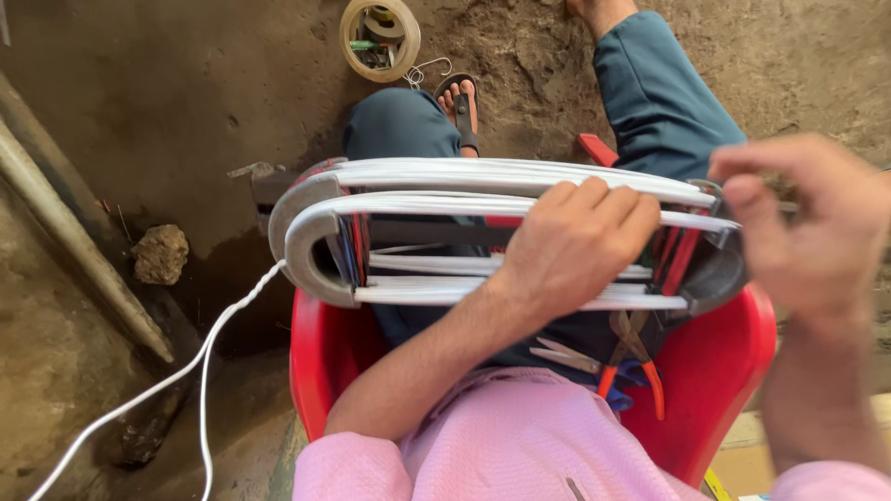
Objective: The person sits on a red plastic chair with a bundle of white cables across their lap and ties the bundle together using a white cord, pulling and knotting the cord at several points along the bundle. They briefly pick up pliers and hold them, with scissors and pliers resting on their lap.
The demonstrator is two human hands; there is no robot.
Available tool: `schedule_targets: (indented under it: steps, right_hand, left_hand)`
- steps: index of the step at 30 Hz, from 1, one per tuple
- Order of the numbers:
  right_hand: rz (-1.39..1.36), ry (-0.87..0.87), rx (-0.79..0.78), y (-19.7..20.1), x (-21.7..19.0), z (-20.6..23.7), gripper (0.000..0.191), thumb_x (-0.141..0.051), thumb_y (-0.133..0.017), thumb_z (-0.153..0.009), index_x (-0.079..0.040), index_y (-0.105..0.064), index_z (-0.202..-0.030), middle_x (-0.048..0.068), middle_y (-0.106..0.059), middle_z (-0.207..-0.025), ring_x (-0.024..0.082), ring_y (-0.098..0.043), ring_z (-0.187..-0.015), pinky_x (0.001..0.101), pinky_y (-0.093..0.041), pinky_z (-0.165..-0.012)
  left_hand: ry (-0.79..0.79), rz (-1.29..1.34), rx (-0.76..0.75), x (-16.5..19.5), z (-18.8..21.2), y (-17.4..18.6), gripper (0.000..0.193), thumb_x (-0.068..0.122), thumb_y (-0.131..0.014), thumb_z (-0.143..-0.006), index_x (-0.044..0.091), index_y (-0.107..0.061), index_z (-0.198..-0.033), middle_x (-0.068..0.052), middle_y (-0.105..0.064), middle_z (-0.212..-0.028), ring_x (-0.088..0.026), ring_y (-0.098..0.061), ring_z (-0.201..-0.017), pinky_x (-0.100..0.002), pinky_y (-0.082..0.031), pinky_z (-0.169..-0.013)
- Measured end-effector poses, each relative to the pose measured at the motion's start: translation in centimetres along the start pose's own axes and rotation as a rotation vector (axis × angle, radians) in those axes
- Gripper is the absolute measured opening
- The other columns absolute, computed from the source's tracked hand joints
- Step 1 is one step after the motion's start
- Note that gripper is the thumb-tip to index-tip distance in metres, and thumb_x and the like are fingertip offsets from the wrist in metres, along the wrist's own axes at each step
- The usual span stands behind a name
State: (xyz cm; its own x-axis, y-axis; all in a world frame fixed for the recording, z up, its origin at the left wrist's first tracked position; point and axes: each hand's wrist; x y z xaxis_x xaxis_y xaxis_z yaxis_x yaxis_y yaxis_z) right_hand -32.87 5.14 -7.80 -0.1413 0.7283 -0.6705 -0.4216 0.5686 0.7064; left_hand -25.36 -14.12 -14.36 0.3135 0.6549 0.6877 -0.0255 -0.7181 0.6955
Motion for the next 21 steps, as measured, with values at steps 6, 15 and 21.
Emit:
schedule_targets:
  steps: [6, 15, 21]
  right_hand:
    - [0.117, 0.159, -0.747, -6.7, 4.3, -19.3, 0.035, -0.037, -0.06, -0.099, -0.013, -0.072, -0.121, 0.007, -0.076, -0.107, 0.027, -0.074, -0.099, 0.0397, -0.055, -0.084]
    - [0.587, 0.309, -0.89, -27.9, 10.3, -36.6, 0.026, -0.028, -0.063, -0.094, -0.006, -0.076, -0.09, 0.021, -0.074, -0.088, 0.042, -0.07, -0.082, 0.0509, -0.057, -0.071]
    - [0.211, 0.095, -0.825, -37.1, 9.9, -39.1, 0.032, -0.026, -0.06, -0.096, -0.018, -0.073, -0.124, 0.018, -0.072, -0.112, 0.037, -0.07, -0.093, 0.0495, -0.056, -0.079]
  left_hand:
    - [0.044, 0.038, -0.049, -2.0, -1.6, 1.0, 0.015, 0.018, -0.064, -0.092, 0.009, -0.066, -0.104, -0.001, -0.057, -0.088, -0.019, -0.059, -0.085, -0.031, -0.043, -0.07]
    - [0.067, 0.081, -0.106, -6.1, -3.5, 2.2, 0.012, 0.015, -0.065, -0.099, 0.005, -0.067, -0.106, 0.0, -0.054, -0.084, -0.015, -0.055, -0.079, -0.029, -0.039, -0.07]
    - [0.072, 0.083, -0.11, -8.2, -4.5, 2.7, 0.008, 0.014, -0.062, -0.096, 0.007, -0.066, -0.096, -0.002, -0.055, -0.084, -0.014, -0.053, -0.076, -0.028, -0.037, -0.068]
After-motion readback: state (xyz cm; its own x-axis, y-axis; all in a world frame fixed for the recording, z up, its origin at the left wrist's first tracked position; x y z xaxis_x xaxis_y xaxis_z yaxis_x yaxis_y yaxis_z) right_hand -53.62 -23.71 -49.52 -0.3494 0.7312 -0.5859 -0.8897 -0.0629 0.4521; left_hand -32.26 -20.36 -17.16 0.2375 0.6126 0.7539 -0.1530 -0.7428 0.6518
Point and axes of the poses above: each hand's wrist, its own z-axis away from the middle knuckle, its own y-axis out of the back of the hand, x = y × z
